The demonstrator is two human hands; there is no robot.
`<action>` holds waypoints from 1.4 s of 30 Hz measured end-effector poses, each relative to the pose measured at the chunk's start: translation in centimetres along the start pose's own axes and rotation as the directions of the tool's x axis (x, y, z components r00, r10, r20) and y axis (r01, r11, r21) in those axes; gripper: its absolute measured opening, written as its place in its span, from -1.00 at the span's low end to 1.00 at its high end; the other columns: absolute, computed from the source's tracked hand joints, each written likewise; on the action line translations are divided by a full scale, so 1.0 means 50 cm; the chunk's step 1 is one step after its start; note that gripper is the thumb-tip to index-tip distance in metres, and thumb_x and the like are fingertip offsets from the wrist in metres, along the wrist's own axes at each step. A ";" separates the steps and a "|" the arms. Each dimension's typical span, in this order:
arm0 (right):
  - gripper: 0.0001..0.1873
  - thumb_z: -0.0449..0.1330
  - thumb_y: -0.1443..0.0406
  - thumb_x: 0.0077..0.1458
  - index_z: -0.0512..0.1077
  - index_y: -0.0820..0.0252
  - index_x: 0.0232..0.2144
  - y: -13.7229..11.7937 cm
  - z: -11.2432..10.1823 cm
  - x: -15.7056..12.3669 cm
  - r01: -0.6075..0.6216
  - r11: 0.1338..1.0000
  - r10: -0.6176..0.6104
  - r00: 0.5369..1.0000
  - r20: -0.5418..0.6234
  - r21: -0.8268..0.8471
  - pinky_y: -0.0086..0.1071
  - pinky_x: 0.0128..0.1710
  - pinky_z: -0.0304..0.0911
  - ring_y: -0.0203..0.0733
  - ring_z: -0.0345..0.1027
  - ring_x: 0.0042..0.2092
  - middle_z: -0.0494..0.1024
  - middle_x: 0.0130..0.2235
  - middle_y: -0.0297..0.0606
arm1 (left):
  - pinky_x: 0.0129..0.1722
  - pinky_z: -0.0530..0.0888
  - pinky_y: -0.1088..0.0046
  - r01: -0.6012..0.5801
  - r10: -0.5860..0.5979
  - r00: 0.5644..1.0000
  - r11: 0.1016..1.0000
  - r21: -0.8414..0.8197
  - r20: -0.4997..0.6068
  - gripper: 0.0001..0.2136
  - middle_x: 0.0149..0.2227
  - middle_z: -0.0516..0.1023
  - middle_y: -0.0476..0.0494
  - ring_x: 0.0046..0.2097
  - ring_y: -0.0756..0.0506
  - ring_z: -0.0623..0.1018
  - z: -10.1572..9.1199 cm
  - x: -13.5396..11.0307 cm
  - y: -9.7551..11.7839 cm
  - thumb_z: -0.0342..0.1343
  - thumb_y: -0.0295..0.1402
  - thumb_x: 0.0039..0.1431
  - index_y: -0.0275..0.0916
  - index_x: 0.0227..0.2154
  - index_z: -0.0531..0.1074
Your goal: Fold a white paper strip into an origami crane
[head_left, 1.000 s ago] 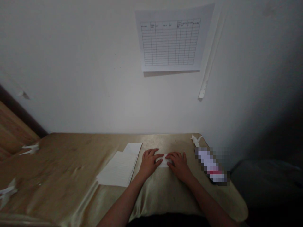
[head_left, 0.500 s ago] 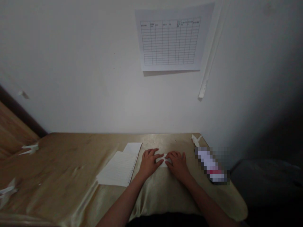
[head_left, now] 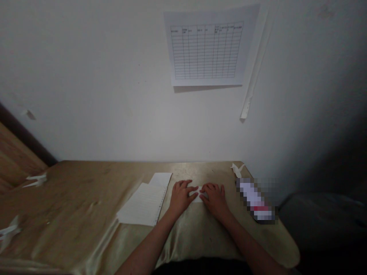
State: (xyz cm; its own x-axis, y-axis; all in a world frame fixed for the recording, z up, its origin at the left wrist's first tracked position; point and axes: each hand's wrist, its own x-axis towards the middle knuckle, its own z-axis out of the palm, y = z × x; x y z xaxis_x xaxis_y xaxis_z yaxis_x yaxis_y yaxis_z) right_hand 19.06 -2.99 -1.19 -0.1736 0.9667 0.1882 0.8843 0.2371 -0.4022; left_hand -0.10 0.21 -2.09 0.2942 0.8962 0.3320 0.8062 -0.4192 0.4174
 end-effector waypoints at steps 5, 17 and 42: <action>-0.81 0.11 0.20 0.34 0.47 -0.02 -0.07 0.002 0.003 0.003 -0.003 1.000 0.002 1.000 -0.007 -0.028 0.34 0.30 -0.11 0.09 0.27 0.21 0.53 0.11 -0.21 | 0.23 0.34 -0.01 0.009 -0.009 1.000 1.000 0.007 0.002 -0.80 0.19 0.55 -0.06 0.19 -0.28 0.42 -0.002 0.000 0.005 0.31 -0.19 0.23 0.12 -0.09 0.68; -0.77 0.15 0.07 0.33 0.49 -0.02 -0.09 0.007 0.008 0.008 0.004 1.000 -0.004 1.000 -0.012 -0.023 0.29 0.30 -0.08 0.10 0.29 0.19 0.54 0.08 -0.19 | 0.26 0.31 -0.03 -0.005 0.004 0.997 1.000 0.012 0.076 -0.70 0.23 0.52 -0.08 0.22 -0.32 0.41 -0.001 0.011 -0.018 0.40 -0.16 0.14 0.15 -0.04 0.66; -0.52 0.10 0.40 0.20 0.49 -0.14 0.10 0.054 -0.037 -0.008 0.045 0.972 -0.095 0.973 0.210 0.230 0.33 0.40 -0.43 -0.02 0.12 0.39 0.43 0.29 -0.28 | 0.37 0.22 -0.05 -0.089 0.078 0.958 0.996 0.031 0.275 -0.60 0.38 0.32 0.00 0.35 -0.28 0.30 -0.018 0.013 -0.053 0.17 -0.25 0.36 0.33 0.19 0.44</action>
State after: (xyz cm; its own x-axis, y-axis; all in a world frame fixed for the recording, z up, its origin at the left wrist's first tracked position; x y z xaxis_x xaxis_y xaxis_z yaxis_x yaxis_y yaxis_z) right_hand 22.32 -2.92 -0.69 -0.3440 0.9384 0.0336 0.7519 0.2967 -0.5888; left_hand -2.52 1.77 -2.24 0.4854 0.8662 0.1184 0.7920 -0.4930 0.3600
